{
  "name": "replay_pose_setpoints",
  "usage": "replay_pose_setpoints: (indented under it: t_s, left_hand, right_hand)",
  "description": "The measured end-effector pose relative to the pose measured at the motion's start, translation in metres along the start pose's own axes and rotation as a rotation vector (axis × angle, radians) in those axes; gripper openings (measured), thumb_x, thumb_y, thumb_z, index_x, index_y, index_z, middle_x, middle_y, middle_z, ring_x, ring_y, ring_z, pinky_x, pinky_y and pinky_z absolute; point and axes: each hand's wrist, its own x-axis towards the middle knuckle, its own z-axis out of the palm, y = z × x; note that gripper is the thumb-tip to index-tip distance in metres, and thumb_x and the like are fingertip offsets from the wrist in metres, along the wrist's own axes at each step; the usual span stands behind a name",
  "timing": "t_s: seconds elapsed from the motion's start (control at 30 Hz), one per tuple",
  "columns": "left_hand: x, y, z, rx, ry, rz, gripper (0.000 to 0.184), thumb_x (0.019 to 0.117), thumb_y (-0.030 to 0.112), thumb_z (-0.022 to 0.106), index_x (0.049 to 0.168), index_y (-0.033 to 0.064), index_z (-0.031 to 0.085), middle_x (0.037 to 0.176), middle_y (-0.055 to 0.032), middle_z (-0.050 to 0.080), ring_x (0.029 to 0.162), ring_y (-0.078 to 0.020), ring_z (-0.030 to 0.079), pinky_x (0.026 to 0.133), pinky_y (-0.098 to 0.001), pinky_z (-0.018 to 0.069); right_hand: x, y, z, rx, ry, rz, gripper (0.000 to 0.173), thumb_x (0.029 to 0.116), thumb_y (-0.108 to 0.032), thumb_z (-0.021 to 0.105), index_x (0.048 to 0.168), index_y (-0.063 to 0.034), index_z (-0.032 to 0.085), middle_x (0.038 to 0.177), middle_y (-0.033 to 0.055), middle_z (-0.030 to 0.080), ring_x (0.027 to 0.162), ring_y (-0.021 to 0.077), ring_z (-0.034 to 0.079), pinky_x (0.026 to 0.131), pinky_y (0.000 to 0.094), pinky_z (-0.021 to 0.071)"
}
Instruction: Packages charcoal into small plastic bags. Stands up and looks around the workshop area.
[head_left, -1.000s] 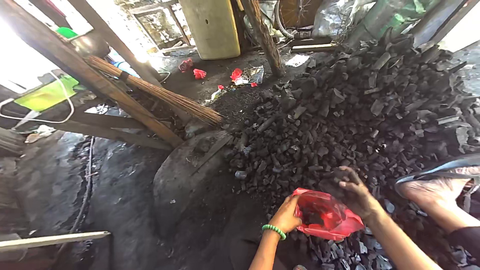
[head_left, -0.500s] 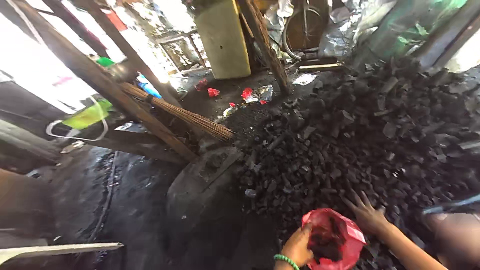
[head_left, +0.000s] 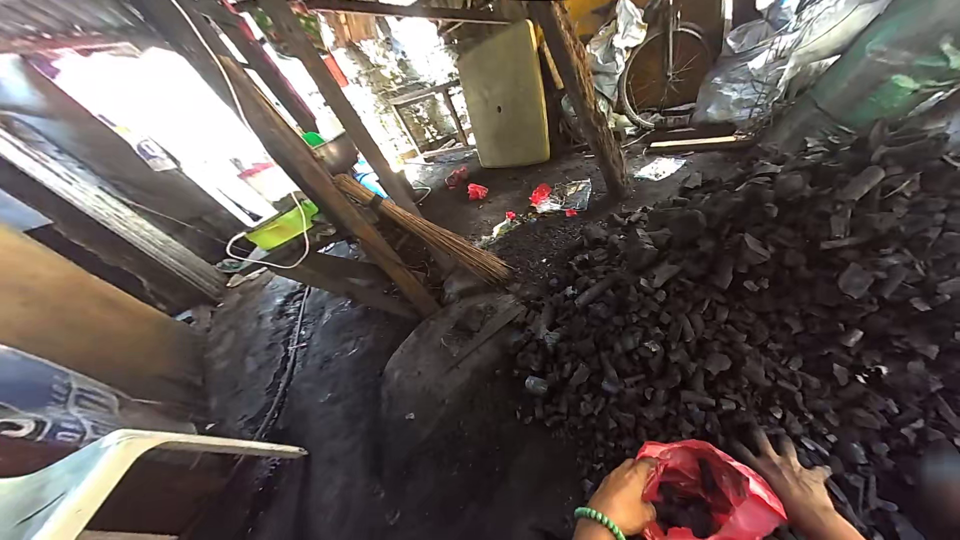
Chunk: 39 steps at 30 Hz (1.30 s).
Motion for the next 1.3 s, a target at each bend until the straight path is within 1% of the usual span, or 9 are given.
replay_pose_setpoints:
  t_s: [0.27,0.4,0.5,0.6,0.7,0.8,1.0,1.17,1.3]
  left_hand:
    - [-0.007,0.008,-0.006,-0.026,0.031,-0.003,0.068,0.0907,-0.001,0.066,0.154,0.0052,0.041,0.155,-0.0235,0.042,0.142,-0.0340,0.044,0.118,-0.0464,0.0363]
    - [-0.007,0.009,-0.006,-0.050,0.055,0.004,0.073,0.0869,-0.004,0.068,0.154,0.0036,0.040,0.156,-0.0242,0.040,0.142,-0.0344,0.044,0.118,-0.0459,0.0368]
    - [-0.007,0.011,-0.005,-0.081,0.058,0.015,0.080,0.0852,-0.005,0.070,0.157,0.0043,0.035,0.158,-0.0241,0.037,0.142,-0.0349,0.044,0.117,-0.0466,0.0382]
    - [-0.007,0.013,-0.002,-0.112,0.040,0.040,0.088,0.0839,-0.005,0.071,0.160,0.0027,0.027,0.159,-0.0262,0.033,0.143,-0.0356,0.042,0.117,-0.0470,0.0378]
    - [-0.007,0.017,-0.002,-0.119,0.050,0.033,0.091,0.0827,-0.006,0.071,0.160,0.0001,0.023,0.160,-0.0272,0.031,0.144,-0.0355,0.040,0.118,-0.0463,0.0368]
    - [-0.008,0.020,-0.001,-0.123,0.068,0.018,0.091,0.0840,-0.005,0.070,0.161,0.0015,0.022,0.160,-0.0269,0.030,0.144,-0.0356,0.041,0.116,-0.0470,0.0377]
    - [-0.008,0.013,-0.003,-0.025,0.094,-0.007,0.080,0.0893,-0.001,0.067,0.160,0.0077,0.031,0.155,-0.0244,0.040,0.132,-0.0361,0.053,0.108,-0.0493,0.0462]
    - [-0.008,0.008,-0.006,0.049,0.166,0.002,0.057,0.0987,0.010,0.062,0.152,0.0047,0.045,0.149,-0.0212,0.051,0.135,-0.0334,0.053,0.114,-0.0488,0.0414]
    - [-0.005,0.009,-0.006,0.069,0.193,0.017,0.045,0.1021,0.011,0.059,0.146,0.0052,0.053,0.144,-0.0178,0.057,0.133,-0.0305,0.056,0.113,-0.0465,0.0419]
  right_hand:
    - [-0.028,0.040,0.024,0.330,0.086,0.026,0.076,0.0863,-0.035,0.078,0.151,-0.0082,0.047,0.158,0.0334,0.030,0.140,0.0540,0.039,0.101,0.0688,0.0444]
    - [-0.029,0.051,0.026,1.005,0.343,0.090,0.096,0.0712,-0.016,0.089,0.151,0.0044,0.038,0.150,0.0346,0.039,0.133,0.0473,0.048,0.107,0.0592,0.0437]
    - [-0.048,0.014,-0.004,1.673,0.482,0.012,0.078,0.0778,-0.013,0.074,0.146,-0.0065,0.036,0.112,0.0127,0.061,0.088,0.0204,0.065,0.073,0.0412,0.0579]
    - [-0.065,-0.033,-0.024,2.056,0.344,-0.239,0.067,0.0754,-0.027,0.076,0.134,-0.0159,0.046,0.092,0.0069,0.069,0.071,0.0216,0.070,0.061,0.0439,0.0624]
    - [-0.064,-0.061,-0.013,1.569,0.130,-0.391,0.078,0.0724,-0.022,0.081,0.140,-0.0061,0.046,0.112,0.0136,0.069,0.091,0.0242,0.070,0.078,0.0408,0.0608]
    - [-0.056,-0.067,-0.012,0.604,-0.114,-0.338,0.095,0.0794,-0.028,0.088,0.158,-0.0158,0.037,0.161,0.0276,0.030,0.142,0.0457,0.041,0.111,0.0598,0.0413]
    - [-0.072,0.021,-0.015,0.929,0.362,-0.115,0.026,0.0914,-0.011,0.076,0.115,-0.0007,0.069,0.112,0.0173,0.071,0.098,0.0287,0.070,0.087,0.0497,0.0571]
    - [-0.079,0.085,0.045,0.385,-0.036,0.330,0.115,0.0690,-0.040,0.095,0.162,-0.0250,0.029,0.167,0.0327,0.005,0.140,0.0651,0.029,0.099,0.0794,0.0389]
    - [-0.087,0.075,0.090,0.436,-0.019,0.339,0.118,0.0675,-0.030,0.097,0.162,-0.0287,0.028,0.163,0.0380,0.010,0.133,0.0633,0.041,0.099,0.0671,0.0478]
